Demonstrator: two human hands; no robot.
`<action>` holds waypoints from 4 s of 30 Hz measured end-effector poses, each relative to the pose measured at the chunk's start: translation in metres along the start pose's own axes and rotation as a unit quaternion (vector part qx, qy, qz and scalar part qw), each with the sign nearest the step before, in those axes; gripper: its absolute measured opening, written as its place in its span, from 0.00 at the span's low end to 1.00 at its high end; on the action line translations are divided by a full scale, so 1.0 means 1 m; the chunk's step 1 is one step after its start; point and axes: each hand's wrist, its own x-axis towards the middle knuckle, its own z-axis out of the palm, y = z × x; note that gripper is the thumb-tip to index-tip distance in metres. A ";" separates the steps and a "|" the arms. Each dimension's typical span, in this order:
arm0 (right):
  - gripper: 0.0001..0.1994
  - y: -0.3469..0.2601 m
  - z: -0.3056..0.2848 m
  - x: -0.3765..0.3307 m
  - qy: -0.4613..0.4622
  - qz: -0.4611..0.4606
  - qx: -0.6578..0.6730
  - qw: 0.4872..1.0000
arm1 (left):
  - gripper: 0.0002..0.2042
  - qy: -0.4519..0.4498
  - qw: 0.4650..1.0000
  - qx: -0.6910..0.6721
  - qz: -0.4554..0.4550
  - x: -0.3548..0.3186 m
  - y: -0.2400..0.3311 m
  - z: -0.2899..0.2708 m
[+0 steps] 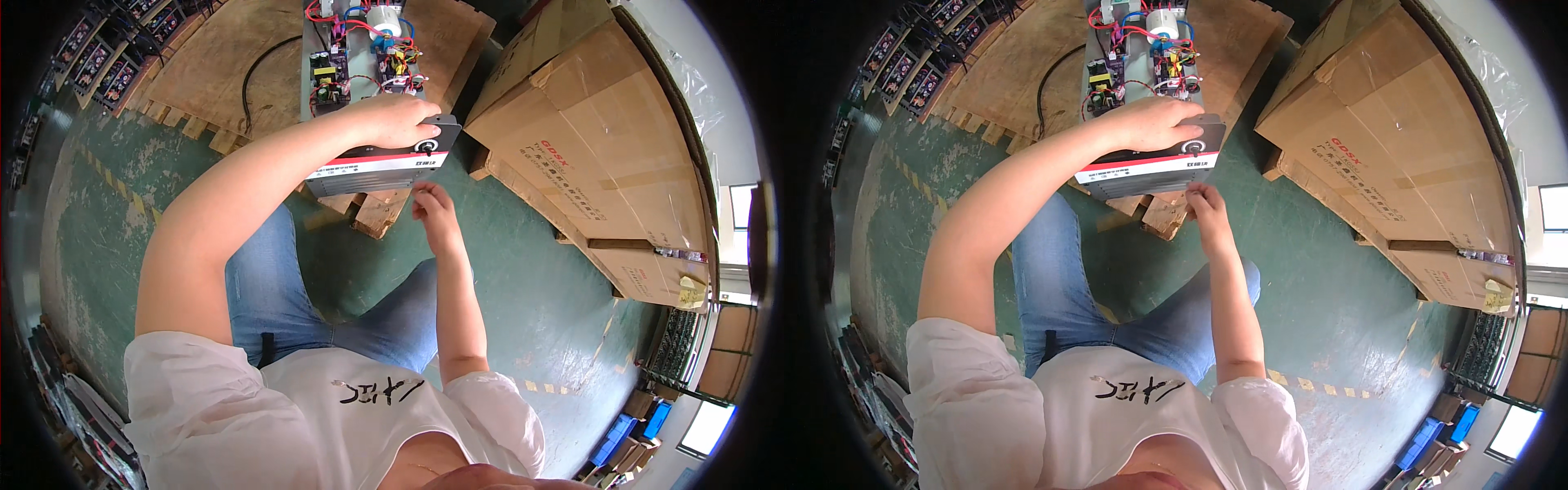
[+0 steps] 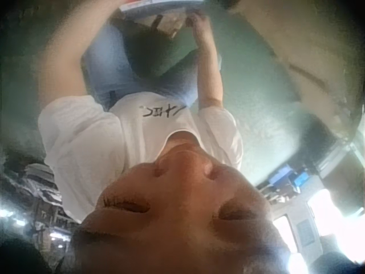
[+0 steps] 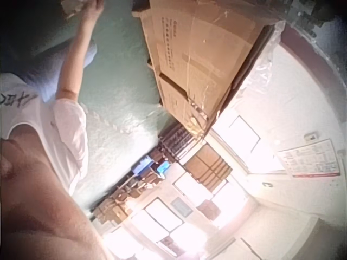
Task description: The person assembles an electronic device on a wooden pallet in a warehouse. They connect internal wires, secure a metal casing with screws, and attach a black front panel to the unit.
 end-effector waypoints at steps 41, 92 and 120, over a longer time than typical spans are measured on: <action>0.16 -0.037 0.013 -0.018 -0.050 -0.044 0.274 0.959 | 0.20 -0.006 1.000 0.000 -0.009 0.001 -0.003 0.001; 0.14 -0.043 0.028 0.014 0.161 -0.497 -0.504 0.688 | 0.16 -0.010 0.999 -0.034 -0.002 0.002 -0.001 0.001; 0.13 -0.051 0.039 0.001 0.215 -0.409 -0.493 0.737 | 0.21 -0.020 0.998 -0.054 0.010 0.002 -0.005 -0.001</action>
